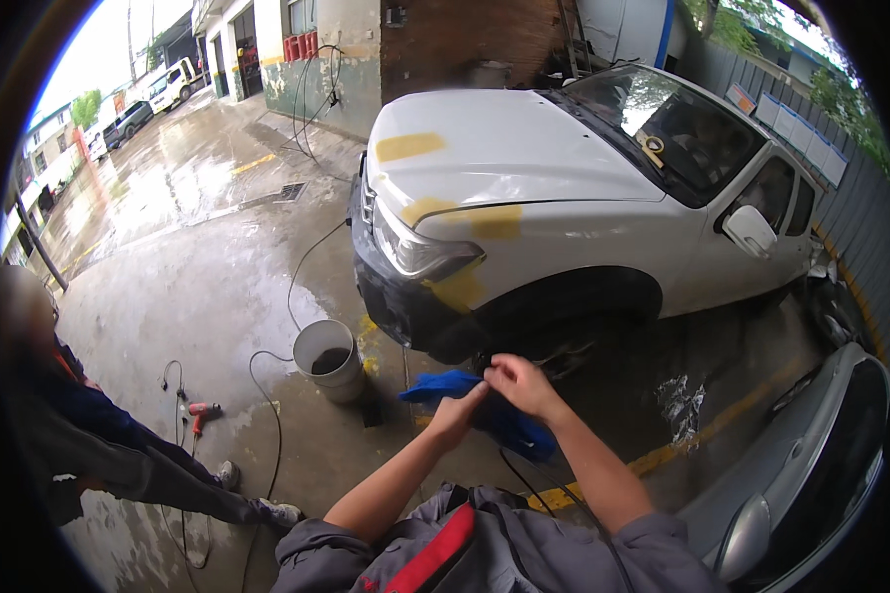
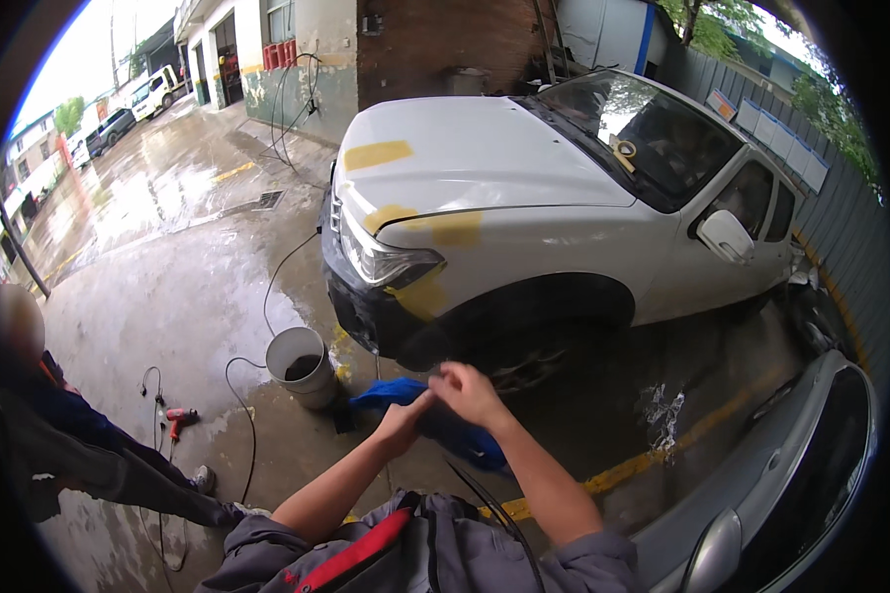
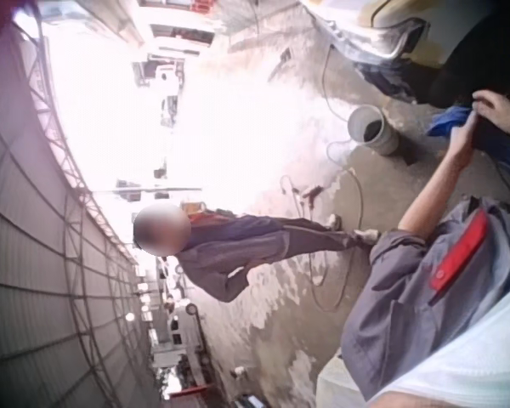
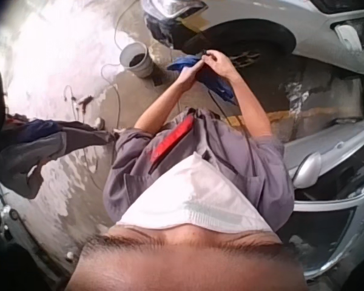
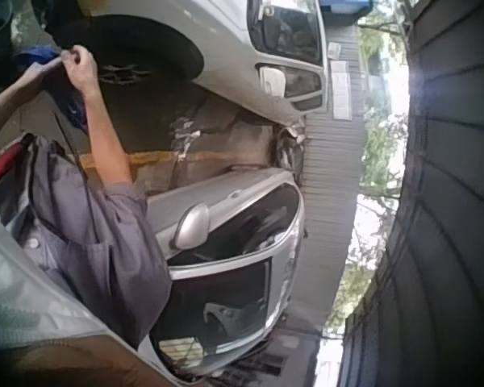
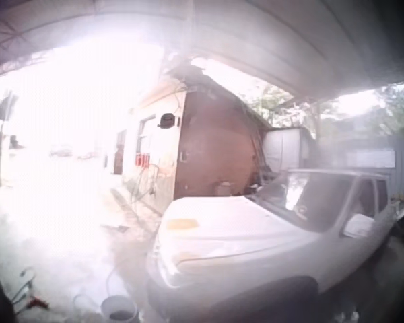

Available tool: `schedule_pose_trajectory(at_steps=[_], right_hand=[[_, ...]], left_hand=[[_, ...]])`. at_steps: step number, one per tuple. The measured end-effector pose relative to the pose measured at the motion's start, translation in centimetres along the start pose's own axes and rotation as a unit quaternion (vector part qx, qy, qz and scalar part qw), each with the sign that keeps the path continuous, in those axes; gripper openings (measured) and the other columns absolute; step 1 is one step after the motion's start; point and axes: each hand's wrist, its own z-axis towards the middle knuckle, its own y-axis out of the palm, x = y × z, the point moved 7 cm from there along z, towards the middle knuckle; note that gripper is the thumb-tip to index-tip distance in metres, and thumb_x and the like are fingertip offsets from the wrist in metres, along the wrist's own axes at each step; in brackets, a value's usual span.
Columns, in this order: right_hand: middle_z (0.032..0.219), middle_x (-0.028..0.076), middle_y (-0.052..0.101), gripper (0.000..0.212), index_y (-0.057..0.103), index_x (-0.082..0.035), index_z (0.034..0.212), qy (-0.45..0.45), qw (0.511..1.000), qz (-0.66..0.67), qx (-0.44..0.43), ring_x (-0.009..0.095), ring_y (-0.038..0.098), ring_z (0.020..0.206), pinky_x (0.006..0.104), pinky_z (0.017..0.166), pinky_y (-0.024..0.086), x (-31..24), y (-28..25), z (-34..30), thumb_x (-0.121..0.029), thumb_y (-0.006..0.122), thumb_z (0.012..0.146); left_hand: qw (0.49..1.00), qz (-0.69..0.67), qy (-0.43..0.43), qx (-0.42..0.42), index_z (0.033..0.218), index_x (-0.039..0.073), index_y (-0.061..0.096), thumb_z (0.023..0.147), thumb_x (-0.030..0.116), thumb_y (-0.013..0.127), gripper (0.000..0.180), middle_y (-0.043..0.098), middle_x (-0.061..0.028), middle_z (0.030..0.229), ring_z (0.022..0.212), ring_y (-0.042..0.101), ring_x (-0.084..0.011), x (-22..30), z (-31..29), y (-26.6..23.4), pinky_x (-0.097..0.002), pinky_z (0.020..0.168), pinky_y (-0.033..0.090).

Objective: The person scrubs the front grille of a white car with a small black tool, then wipes the hood and front bumper with a blue cloth. The person repeatedly dips the cloth into a bucket of water and continues wiping the hood area.

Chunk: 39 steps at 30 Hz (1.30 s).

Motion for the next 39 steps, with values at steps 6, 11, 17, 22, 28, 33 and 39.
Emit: schedule_pose_trajectory(at_steps=[6, 11, 17, 22, 28, 33, 39], right_hand=[[0.095, 0.012, 0.076, 0.045, 0.073, -0.001, 0.113, 0.085, 0.99, 0.004, -0.11, 0.021, 0.072, 0.093, 0.036, 0.085, 0.054, 4.6, 4.6, -5.1, -0.042, 0.068, 0.096], [0.081, 0.001, 0.069, 0.037, 0.073, 0.001, 0.102, 0.099, 0.987, 0.108, -0.071, 0.008, 0.059, 0.076, 0.0278, 0.07, 0.05, 6.9, 4.3, -6.1, -0.034, 0.063, 0.101], [0.089, -0.001, 0.068, 0.034, 0.073, -0.001, 0.105, 0.161, 0.945, 0.249, -0.135, 0.007, 0.059, 0.079, 0.026, 0.071, 0.05, 5.5, 4.8, -7.6, -0.033, 0.062, 0.103], [0.087, -0.002, 0.066, 0.026, 0.073, -0.002, 0.109, 0.092, 0.9, 0.422, -0.057, 0.007, 0.059, 0.077, 0.0244, 0.07, 0.05, 2.8, 2.5, -7.1, -0.026, 0.063, 0.103], [0.076, -0.005, 0.058, 0.022, 0.072, -0.004, 0.103, -0.035, 0.951, 0.307, -0.02, 0.006, 0.055, 0.073, 0.0242, 0.069, 0.047, 1.6, 2.2, -7.4, -0.025, 0.063, 0.103], [0.079, -0.004, 0.059, 0.025, 0.071, -0.005, 0.097, 0.005, 0.949, 0.312, -0.042, 0.006, 0.054, 0.076, 0.0242, 0.07, 0.044, 1.7, 4.9, -6.9, -0.027, 0.062, 0.103], [0.081, -0.005, 0.058, 0.023, 0.067, -0.007, 0.088, 0.138, 0.889, 0.437, -0.011, 0.005, 0.051, 0.077, 0.0246, 0.074, 0.043, 2.6, 3.6, -7.1, -0.025, 0.063, 0.101]], left_hand=[[0.979, 0.146, -0.14, 0.019, 0.118, 0.001, 0.064, 0.093, 0.052, 0.071, 0.057, 0.068, -0.0064, 0.107, 0.093, 0.067, -0.0176, -0.6, -1.1, -1.0, -0.0327, 0.078, 0.055], [0.957, 0.261, -0.123, -0.029, 0.112, 0.005, 0.067, 0.094, 0.05, 0.071, 0.048, 0.067, -0.0032, 0.102, 0.088, 0.063, -0.0111, -0.5, -1.5, -1.9, -0.0261, 0.071, 0.05], [0.981, 0.112, -0.059, -0.148, 0.136, 0.009, 0.058, 0.098, 0.038, 0.068, 0.049, 0.068, -0.0054, 0.113, 0.104, 0.066, -0.0145, 1.8, -3.7, 0.6, -0.0304, 0.088, 0.054], [0.982, 0.059, -0.068, -0.164, 0.136, 0.001, 0.054, 0.093, 0.032, 0.075, 0.057, 0.065, -0.012, 0.129, 0.115, 0.066, -0.0238, 3.1, -5.0, -0.2, -0.0399, 0.101, 0.052], [0.992, -0.007, -0.076, -0.098, 0.128, 0.004, 0.059, 0.09, 0.026, 0.077, 0.048, 0.068, -0.0083, 0.12, 0.109, 0.067, -0.0214, 2.9, -5.8, -2.5, -0.0387, 0.098, 0.053], [0.98, 0.173, -0.006, -0.094, 0.119, 0.005, 0.063, 0.083, 0.019, 0.085, 0.045, 0.069, 0.0001, 0.103, 0.096, 0.066, -0.0126, 2.7, -5.1, 0.1, -0.0315, 0.085, 0.054], [0.984, 0.173, 0.004, -0.033, 0.121, -0.001, 0.064, 0.085, 0.01, 0.08, 0.041, 0.071, -0.0054, 0.108, 0.098, 0.069, -0.0148, 4.1, -4.9, -5.0, -0.0328, 0.088, 0.056]])
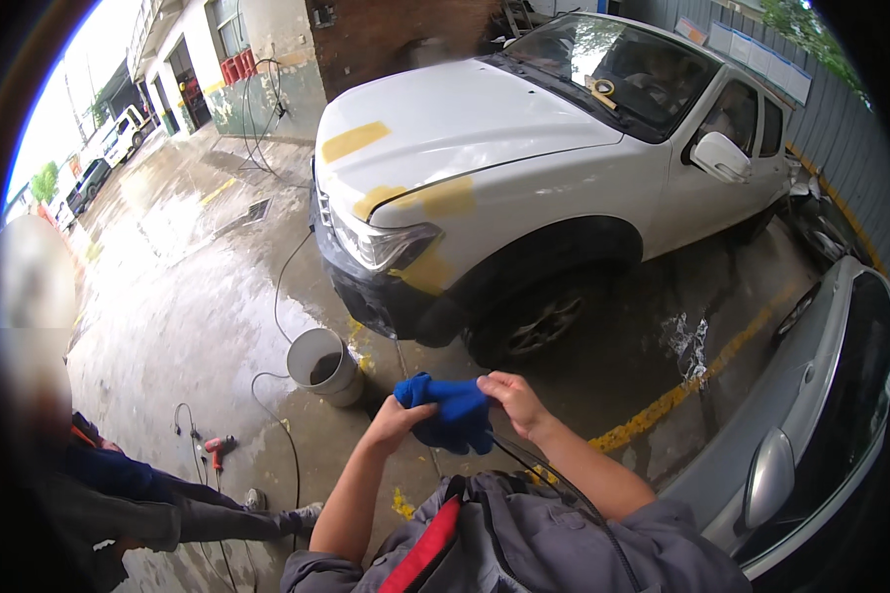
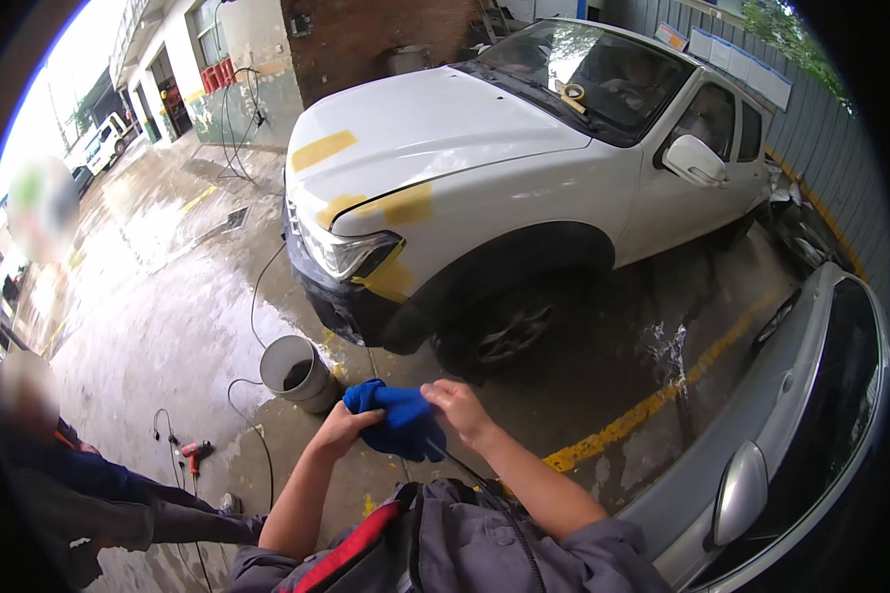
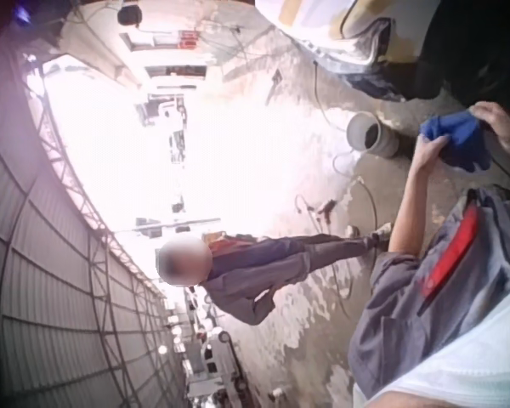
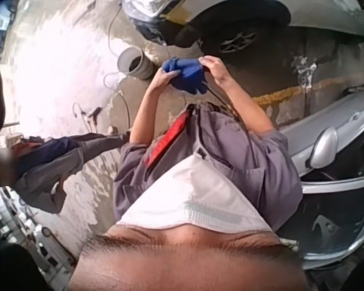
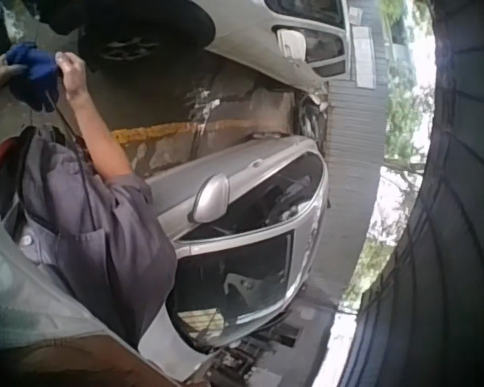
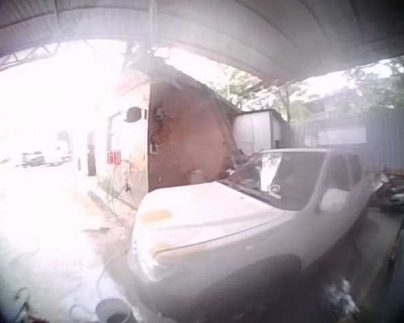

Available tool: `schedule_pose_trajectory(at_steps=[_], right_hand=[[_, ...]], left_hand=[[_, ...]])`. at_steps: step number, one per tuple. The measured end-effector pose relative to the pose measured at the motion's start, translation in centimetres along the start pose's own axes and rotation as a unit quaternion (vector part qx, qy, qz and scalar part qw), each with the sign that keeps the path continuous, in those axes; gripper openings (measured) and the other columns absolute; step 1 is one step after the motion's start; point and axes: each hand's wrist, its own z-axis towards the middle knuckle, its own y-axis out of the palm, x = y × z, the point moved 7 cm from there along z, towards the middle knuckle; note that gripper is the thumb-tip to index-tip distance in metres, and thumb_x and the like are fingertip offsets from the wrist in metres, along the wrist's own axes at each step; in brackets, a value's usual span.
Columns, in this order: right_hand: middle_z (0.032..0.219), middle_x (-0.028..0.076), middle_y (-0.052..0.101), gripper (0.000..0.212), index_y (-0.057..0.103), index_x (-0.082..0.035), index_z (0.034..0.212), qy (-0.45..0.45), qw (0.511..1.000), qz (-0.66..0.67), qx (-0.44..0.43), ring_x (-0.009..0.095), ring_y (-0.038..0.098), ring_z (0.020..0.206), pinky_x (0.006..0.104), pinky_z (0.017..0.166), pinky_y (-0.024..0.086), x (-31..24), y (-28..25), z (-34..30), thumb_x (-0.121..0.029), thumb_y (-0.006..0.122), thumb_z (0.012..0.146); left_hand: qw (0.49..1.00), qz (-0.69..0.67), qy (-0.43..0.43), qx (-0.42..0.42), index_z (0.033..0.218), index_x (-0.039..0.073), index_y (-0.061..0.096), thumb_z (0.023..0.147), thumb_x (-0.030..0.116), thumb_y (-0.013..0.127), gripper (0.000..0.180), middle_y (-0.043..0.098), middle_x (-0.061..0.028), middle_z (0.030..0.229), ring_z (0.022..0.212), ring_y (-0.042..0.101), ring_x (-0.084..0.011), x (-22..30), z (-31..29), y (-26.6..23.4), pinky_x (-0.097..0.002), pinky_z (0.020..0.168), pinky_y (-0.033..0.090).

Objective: The person scrubs the front grille of a white car with a small black tool, then wipes the hood and front bumper with a blue cloth. The person repeatedly dips the cloth into a bucket of water and continues wiping the hood area.

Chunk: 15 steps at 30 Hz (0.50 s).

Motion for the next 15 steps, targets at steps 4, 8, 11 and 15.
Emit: schedule_pose_trajectory(at_steps=[4, 8, 11, 15], right_hand=[[0.08, -0.004, 0.057, 0.02, 0.065, -0.007, 0.086, -0.088, 0.991, -0.049, 0.083, 0.006, 0.05, 0.076, 0.0236, 0.071, 0.042, -2.0, -1.9, 0.1, -0.021, 0.064, 0.101], [0.087, -0.002, 0.055, 0.021, 0.063, -0.004, 0.085, -0.183, 0.97, -0.113, 0.117, 0.008, 0.049, 0.082, 0.0252, 0.077, 0.041, -5.2, -3.7, -0.5, -0.018, 0.064, 0.101], [0.09, -0.001, 0.053, 0.02, 0.063, -0.004, 0.087, -0.222, 0.962, -0.12, 0.108, 0.008, 0.048, 0.084, 0.0255, 0.079, 0.04, -8.8, -2.1, -2.5, -0.017, 0.062, 0.102], [0.097, 0.002, 0.057, 0.016, 0.065, -0.003, 0.092, -0.36, 0.87, -0.322, 0.103, 0.011, 0.054, 0.084, 0.0248, 0.078, 0.043, -11.0, 1.5, -2.2, -0.016, 0.063, 0.101]], left_hand=[[0.99, 0.054, -0.104, 0.073, 0.121, 0.0, 0.067, 0.09, 0.01, 0.069, 0.032, 0.071, -0.0059, 0.102, 0.092, 0.069, -0.0171, -1.1, -1.6, -4.8, -0.0351, 0.083, 0.057], [0.995, 0.007, -0.072, 0.075, 0.122, 0.001, 0.065, 0.098, 0.015, 0.065, 0.028, 0.069, -0.0052, 0.105, 0.092, 0.069, -0.017, 1.3, -3.2, -7.4, -0.0366, 0.081, 0.06], [0.998, -0.051, 0.023, 0.008, 0.124, 0.0, 0.062, 0.098, 0.02, 0.068, 0.033, 0.068, -0.0057, 0.112, 0.1, 0.067, -0.0159, 6.8, -5.1, -6.2, -0.0349, 0.092, 0.056], [0.995, -0.047, 0.065, 0.059, 0.125, 0.0, 0.06, 0.095, 0.019, 0.071, 0.036, 0.068, -0.0049, 0.107, 0.092, 0.066, -0.0133, 7.1, -5.0, -7.9, -0.0284, 0.08, 0.056]])
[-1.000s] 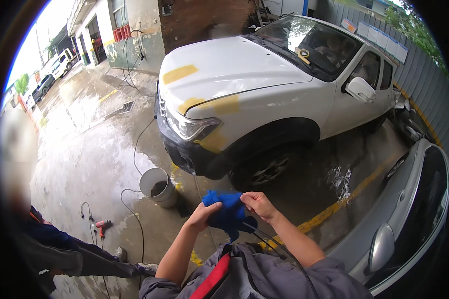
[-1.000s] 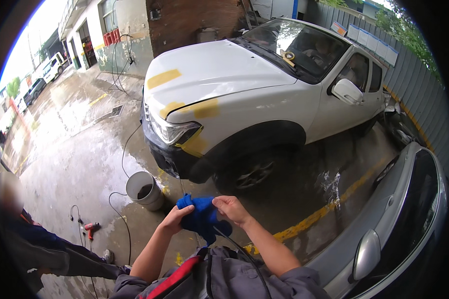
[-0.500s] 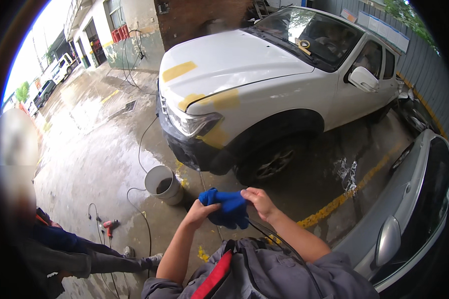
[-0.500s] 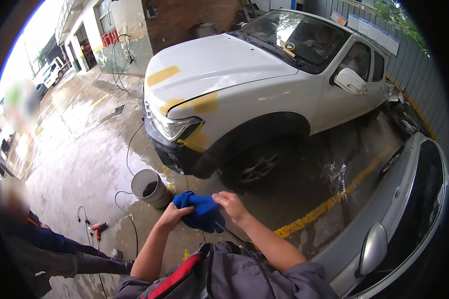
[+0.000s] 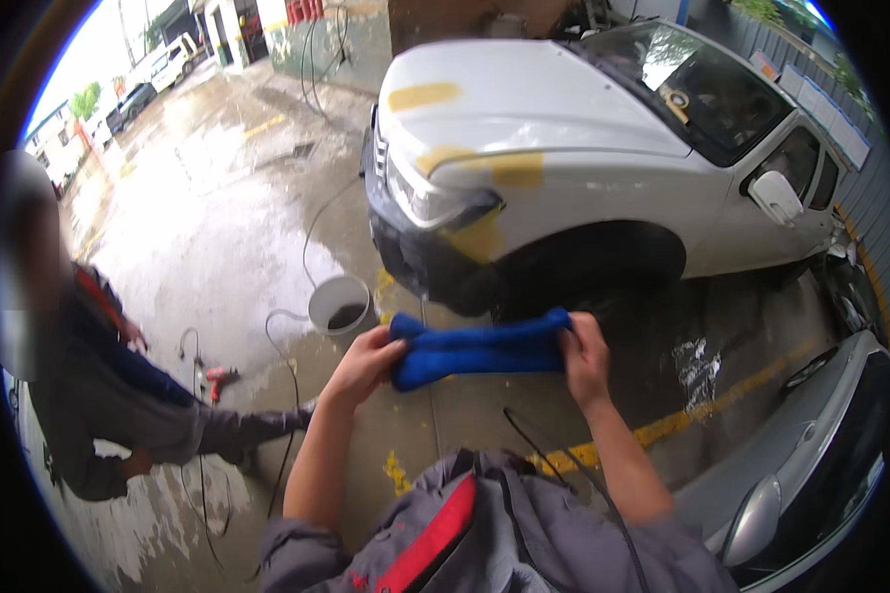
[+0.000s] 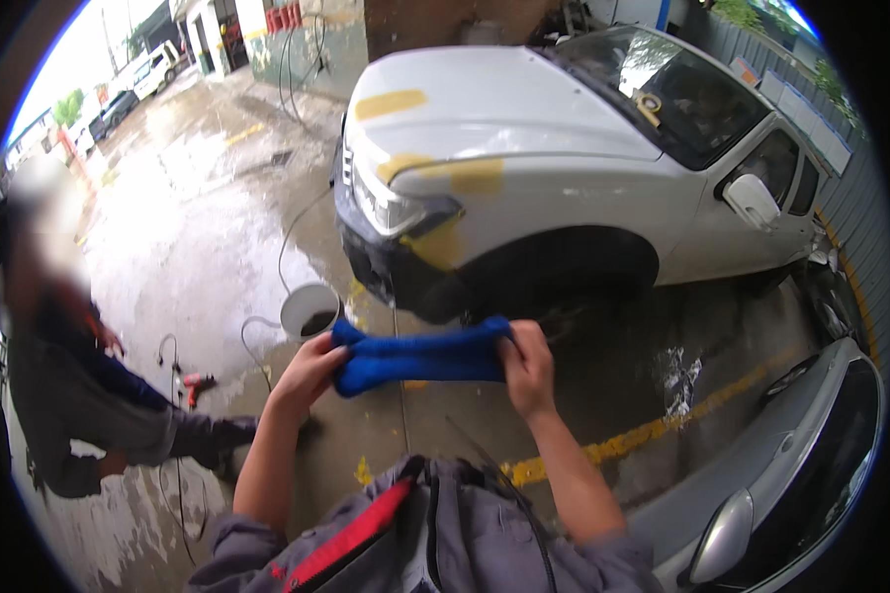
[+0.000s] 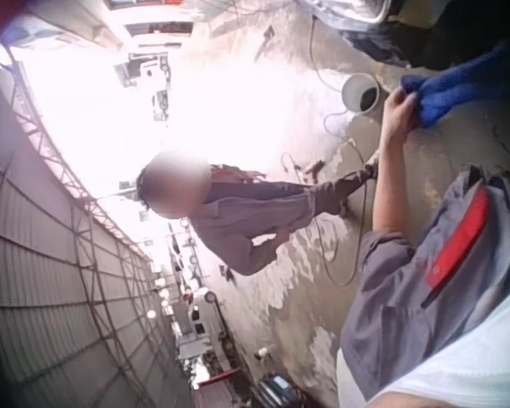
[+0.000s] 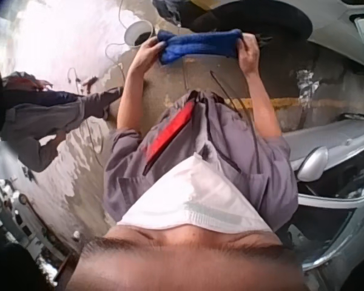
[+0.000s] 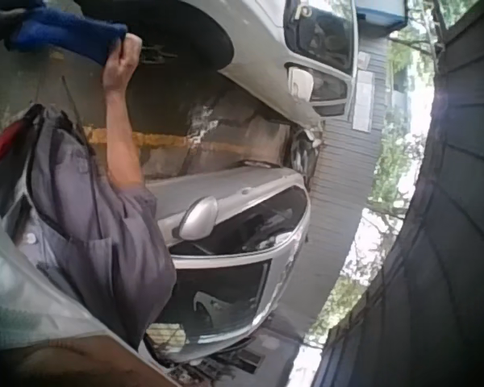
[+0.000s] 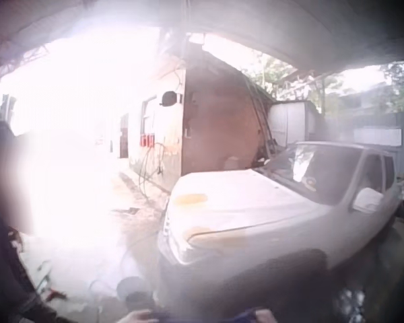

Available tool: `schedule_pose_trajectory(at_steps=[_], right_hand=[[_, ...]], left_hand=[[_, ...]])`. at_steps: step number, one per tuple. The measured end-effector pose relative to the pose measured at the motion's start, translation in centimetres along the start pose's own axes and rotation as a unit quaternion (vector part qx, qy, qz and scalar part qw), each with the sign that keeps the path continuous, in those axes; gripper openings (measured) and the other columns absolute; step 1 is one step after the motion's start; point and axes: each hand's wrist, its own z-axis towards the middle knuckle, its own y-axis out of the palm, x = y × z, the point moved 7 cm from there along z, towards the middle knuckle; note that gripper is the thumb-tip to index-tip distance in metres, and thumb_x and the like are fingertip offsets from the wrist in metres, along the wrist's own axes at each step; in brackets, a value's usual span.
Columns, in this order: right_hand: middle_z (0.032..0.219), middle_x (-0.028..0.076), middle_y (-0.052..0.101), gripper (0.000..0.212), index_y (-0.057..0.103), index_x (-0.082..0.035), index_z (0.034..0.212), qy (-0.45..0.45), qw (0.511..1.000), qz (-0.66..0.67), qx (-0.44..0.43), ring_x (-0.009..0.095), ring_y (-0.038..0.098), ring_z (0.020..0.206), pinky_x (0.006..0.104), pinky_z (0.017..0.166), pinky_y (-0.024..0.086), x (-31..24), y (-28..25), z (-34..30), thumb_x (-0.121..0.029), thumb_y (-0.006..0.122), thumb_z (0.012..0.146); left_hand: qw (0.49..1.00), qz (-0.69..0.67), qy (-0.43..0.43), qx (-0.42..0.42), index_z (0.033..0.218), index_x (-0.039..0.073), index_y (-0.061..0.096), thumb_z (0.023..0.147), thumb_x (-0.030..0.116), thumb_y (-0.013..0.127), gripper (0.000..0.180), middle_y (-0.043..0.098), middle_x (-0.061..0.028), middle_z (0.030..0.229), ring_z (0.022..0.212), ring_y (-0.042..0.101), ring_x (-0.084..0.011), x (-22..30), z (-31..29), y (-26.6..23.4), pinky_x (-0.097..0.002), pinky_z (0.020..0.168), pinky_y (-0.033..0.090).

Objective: The person scrubs the front grille of a white car with a small black tool, then wipes the hood and front bumper with a blue cloth. The person repeatedly dips the cloth into a bucket of water and continues wiping the hood area.

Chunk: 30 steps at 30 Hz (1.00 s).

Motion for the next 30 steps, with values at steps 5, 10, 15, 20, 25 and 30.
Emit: schedule_pose_trajectory(at_steps=[5, 10, 15, 20, 25, 30], right_hand=[[0.12, 0.006, 0.064, 0.024, 0.071, 0.003, 0.107, 0.19, 0.976, 0.085, 0.057, 0.015, 0.06, 0.096, 0.0281, 0.089, 0.046, 12.8, 1.1, -0.2, -0.019, 0.064, 0.1], [0.094, -0.003, 0.061, 0.028, 0.067, -0.003, 0.097, 0.185, 0.975, 0.125, -0.009, 0.008, 0.052, 0.088, 0.0243, 0.082, 0.043, 10.2, 2.7, 0.2, -0.027, 0.058, 0.105], [0.075, -0.007, 0.041, 0.036, 0.051, -0.009, 0.078, 0.155, 0.986, 0.054, -0.039, 0.005, 0.037, 0.072, 0.0243, 0.064, 0.035, 11.7, 1.8, -2.1, -0.031, 0.057, 0.106], [0.073, -0.008, 0.039, 0.039, 0.049, -0.009, 0.077, 0.145, 0.987, 0.049, -0.048, 0.004, 0.035, 0.07, 0.0237, 0.06, 0.032, 10.4, 1.2, -4.0, -0.034, 0.059, 0.105], [0.076, -0.009, 0.04, 0.038, 0.051, -0.011, 0.079, 0.176, 0.975, 0.133, 0.004, 0.003, 0.033, 0.071, 0.0208, 0.062, 0.031, 9.4, -0.1, -3.8, -0.037, 0.059, 0.105], [0.088, -0.002, 0.059, 0.034, 0.054, -0.013, 0.098, 0.188, 0.923, 0.334, -0.029, 0.007, 0.059, 0.087, 0.0245, 0.081, 0.052, 0.7, 1.2, -0.1, -0.046, 0.057, 0.103]], left_hand=[[0.974, 0.151, -0.008, 0.17, 0.117, 0.005, 0.067, 0.097, 0.019, 0.069, 0.025, 0.069, 0.0003, 0.095, 0.08, 0.062, -0.0071, -3.7, 3.6, -4.3, -0.0237, 0.069, 0.05], [0.985, 0.146, 0.029, 0.089, 0.115, 0.004, 0.072, 0.1, 0.016, 0.064, 0.021, 0.07, 0.0014, 0.099, 0.085, 0.061, -0.0054, -3.1, 2.7, -4.7, -0.0223, 0.077, 0.048], [0.914, 0.402, 0.046, 0.033, 0.116, 0.004, 0.068, 0.076, 0.01, 0.081, 0.043, 0.069, -0.0119, 0.088, 0.081, 0.066, -0.0197, -3.9, 0.0, -0.8, -0.0324, 0.08, 0.054], [0.862, 0.48, 0.141, 0.08, 0.104, 0.005, 0.066, 0.075, 0.002, 0.076, 0.031, 0.064, -0.0167, 0.107, 0.095, 0.063, -0.0328, -5.4, -1.4, -0.1, -0.0395, 0.087, 0.052], [0.987, 0.123, 0.105, -0.02, 0.107, 0.005, 0.056, 0.091, 0.008, 0.069, 0.021, 0.06, -0.0047, 0.106, 0.092, 0.054, -0.0133, -4.8, -1.1, 0.7, -0.0294, 0.085, 0.047], [0.99, -0.02, 0.133, 0.032, 0.113, 0.008, 0.053, 0.099, 0.024, 0.067, 0.025, 0.058, 0.0018, 0.095, 0.084, 0.053, -0.0046, 0.3, -2.6, 2.3, -0.0214, 0.076, 0.045]])
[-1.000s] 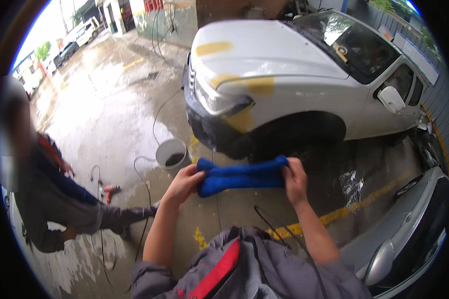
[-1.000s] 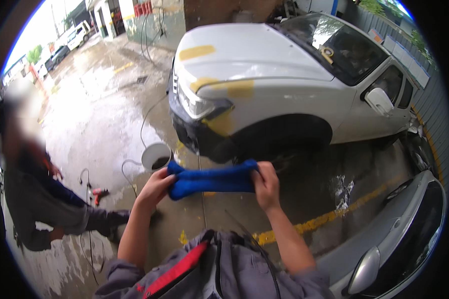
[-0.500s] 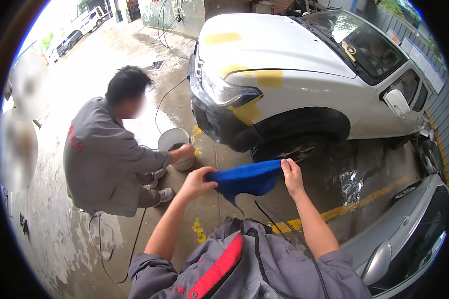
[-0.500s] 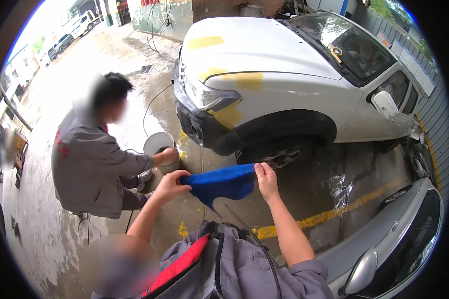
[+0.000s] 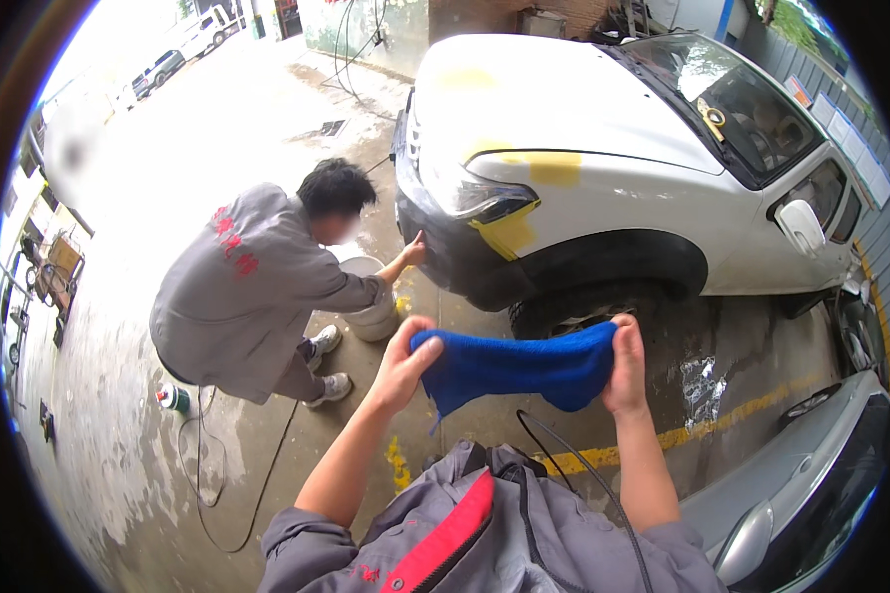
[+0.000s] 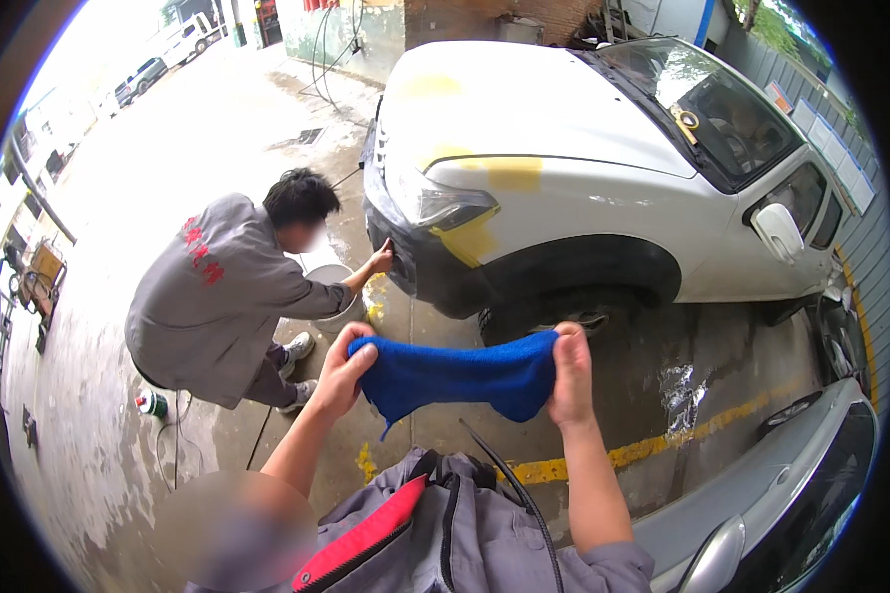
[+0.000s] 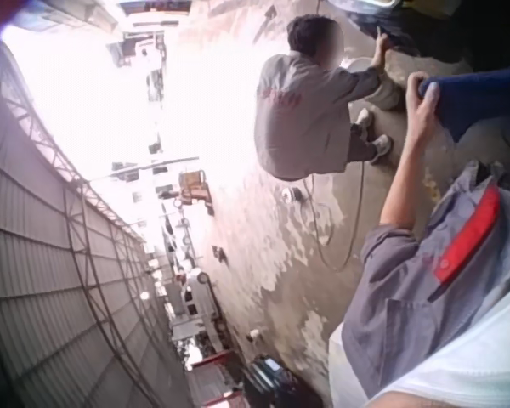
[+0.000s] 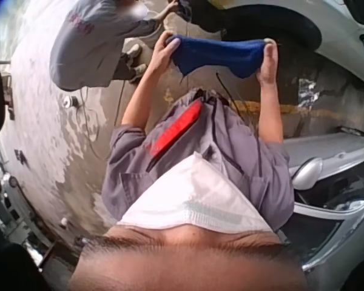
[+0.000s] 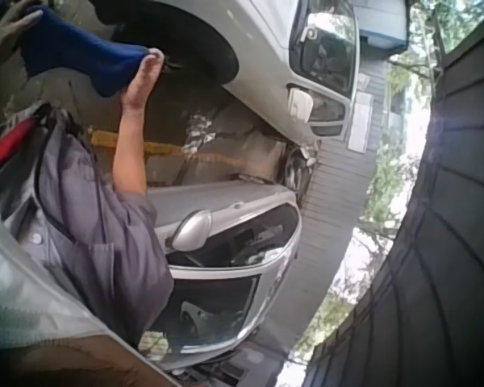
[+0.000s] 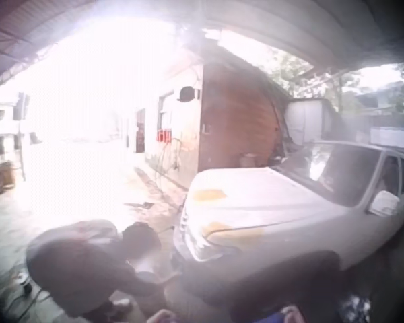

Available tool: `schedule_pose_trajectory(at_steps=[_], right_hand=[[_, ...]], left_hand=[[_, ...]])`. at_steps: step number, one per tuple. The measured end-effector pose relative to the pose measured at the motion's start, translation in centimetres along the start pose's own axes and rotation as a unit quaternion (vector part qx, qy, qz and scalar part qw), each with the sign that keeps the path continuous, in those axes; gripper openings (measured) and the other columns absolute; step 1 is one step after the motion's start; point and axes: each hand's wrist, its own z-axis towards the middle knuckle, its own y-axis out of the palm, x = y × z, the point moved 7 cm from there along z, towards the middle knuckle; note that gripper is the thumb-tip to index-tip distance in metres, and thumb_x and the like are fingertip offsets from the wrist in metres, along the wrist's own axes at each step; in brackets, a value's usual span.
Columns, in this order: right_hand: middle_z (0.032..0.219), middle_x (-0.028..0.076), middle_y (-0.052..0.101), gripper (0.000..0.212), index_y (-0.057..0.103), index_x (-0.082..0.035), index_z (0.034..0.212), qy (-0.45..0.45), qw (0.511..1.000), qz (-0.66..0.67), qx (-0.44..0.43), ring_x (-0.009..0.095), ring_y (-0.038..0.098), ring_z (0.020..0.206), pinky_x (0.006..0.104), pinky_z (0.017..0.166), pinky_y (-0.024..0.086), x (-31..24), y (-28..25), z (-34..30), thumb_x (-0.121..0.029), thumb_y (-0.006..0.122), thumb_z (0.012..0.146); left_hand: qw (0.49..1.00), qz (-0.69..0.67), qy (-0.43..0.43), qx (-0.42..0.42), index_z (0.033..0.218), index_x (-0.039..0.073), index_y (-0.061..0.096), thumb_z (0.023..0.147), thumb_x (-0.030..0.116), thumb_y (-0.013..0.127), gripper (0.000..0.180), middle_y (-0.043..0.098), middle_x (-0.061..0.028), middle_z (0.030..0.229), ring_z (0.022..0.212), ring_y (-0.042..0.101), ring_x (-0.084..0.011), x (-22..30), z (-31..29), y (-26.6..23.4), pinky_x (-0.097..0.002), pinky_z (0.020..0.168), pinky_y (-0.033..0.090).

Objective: The person scrubs the front grille of a white car with a small black tool, then wipes the hood and front bumper with a blue cloth. The person repeatedly dips the cloth into a bucket of water and continues wiping the hood area.

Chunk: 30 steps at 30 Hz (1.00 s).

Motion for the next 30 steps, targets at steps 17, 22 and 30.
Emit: schedule_pose_trajectory(at_steps=[17, 22, 30], right_hand=[[0.14, 0.018, 0.058, 0.05, 0.048, -0.001, 0.144, 0.392, 0.915, 0.039, -0.088, 0.033, 0.059, 0.127, 0.0504, 0.107, 0.05, 14.3, -0.7, -2.4, -0.027, 0.06, 0.103], [0.141, 0.015, 0.057, 0.055, 0.046, -0.001, 0.145, 0.39, 0.904, 0.116, -0.129, 0.027, 0.058, 0.128, 0.0462, 0.109, 0.049, 14.5, 2.1, -1.1, -0.036, 0.058, 0.104], [0.121, 0.008, 0.067, 0.046, 0.062, -0.006, 0.125, 0.335, 0.931, 0.124, -0.073, 0.021, 0.065, 0.107, 0.0372, 0.094, 0.053, 16.9, 4.1, -0.2, -0.045, 0.06, 0.102]], left_hand=[[0.946, -0.096, -0.3, 0.078, 0.127, 0.001, 0.062, 0.101, 0.024, 0.064, 0.035, 0.07, -0.0117, 0.12, 0.11, 0.068, -0.0248, -13.8, -3.3, -3.4, -0.0442, 0.098, 0.056], [0.966, 0.116, -0.199, 0.12, 0.125, 0.0, 0.064, 0.098, 0.02, 0.062, 0.033, 0.071, -0.0139, 0.118, 0.106, 0.069, -0.0304, -10.6, -0.3, -3.3, -0.0432, 0.094, 0.056], [0.841, 0.51, 0.147, -0.104, 0.142, -0.011, 0.041, 0.086, 0.012, 0.065, 0.065, 0.044, -0.0361, 0.143, 0.132, 0.046, -0.0503, -4.9, 0.0, 11.2, -0.0495, 0.114, 0.037]])
